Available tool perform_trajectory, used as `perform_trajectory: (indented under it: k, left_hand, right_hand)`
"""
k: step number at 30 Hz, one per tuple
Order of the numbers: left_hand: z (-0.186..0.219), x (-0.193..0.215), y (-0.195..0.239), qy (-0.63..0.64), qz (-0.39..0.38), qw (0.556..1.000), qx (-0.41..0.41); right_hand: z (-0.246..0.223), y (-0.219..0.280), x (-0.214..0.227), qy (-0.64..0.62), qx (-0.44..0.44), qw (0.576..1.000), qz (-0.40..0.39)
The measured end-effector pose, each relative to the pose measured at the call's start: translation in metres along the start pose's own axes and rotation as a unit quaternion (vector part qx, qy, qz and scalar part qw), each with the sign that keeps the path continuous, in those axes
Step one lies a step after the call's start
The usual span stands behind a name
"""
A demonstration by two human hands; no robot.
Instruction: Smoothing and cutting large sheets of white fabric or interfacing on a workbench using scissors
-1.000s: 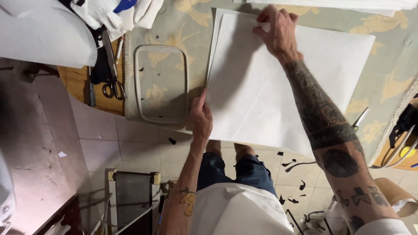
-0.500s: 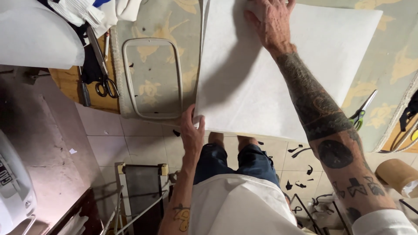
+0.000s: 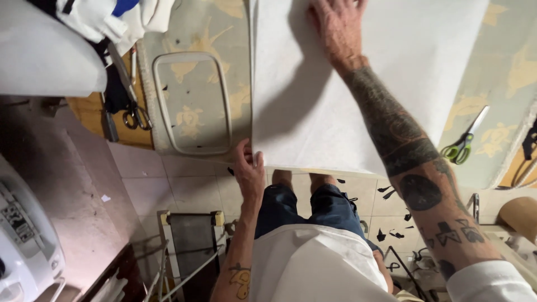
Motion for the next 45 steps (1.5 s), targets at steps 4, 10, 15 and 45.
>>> perform_trajectory:
  k: [4, 10, 15, 45]
  left_hand:
    - [-0.005, -0.009, 0.003, -0.03, 0.007, 0.998, -0.063]
    - [0.041, -0.017, 0.008, -0.209, 0.081, 0.96, -0.169]
    - [0.143, -0.086, -0.02, -0.277, -0.01, 0.897, -0.346]
    - [0.186, -0.146, -0.069, -0.459, 0.076, 0.794, -0.392]
  right_hand:
    - [-0.014, 0.002, 0.02, 0.02, 0.004, 1.0, -0.006]
    - [-0.017, 0.022, 0.014, -0.044, -0.031, 0.995, -0.081]
    - [-0.019, 0.024, 0.031, -0.039, 0.012, 0.999, 0.002]
    - [0.028, 0.184, 0.138, -0.348, -0.357, 0.856, -0.139]
Point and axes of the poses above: each hand's wrist, its own y-axis away from the middle knuckle, its own x-axis out of the back of the hand, z = x × y, the point moved 6 cm from there along -y, towards the middle knuckle, and after that the axes turned 13 degrees about x, right-handed, at the moved point
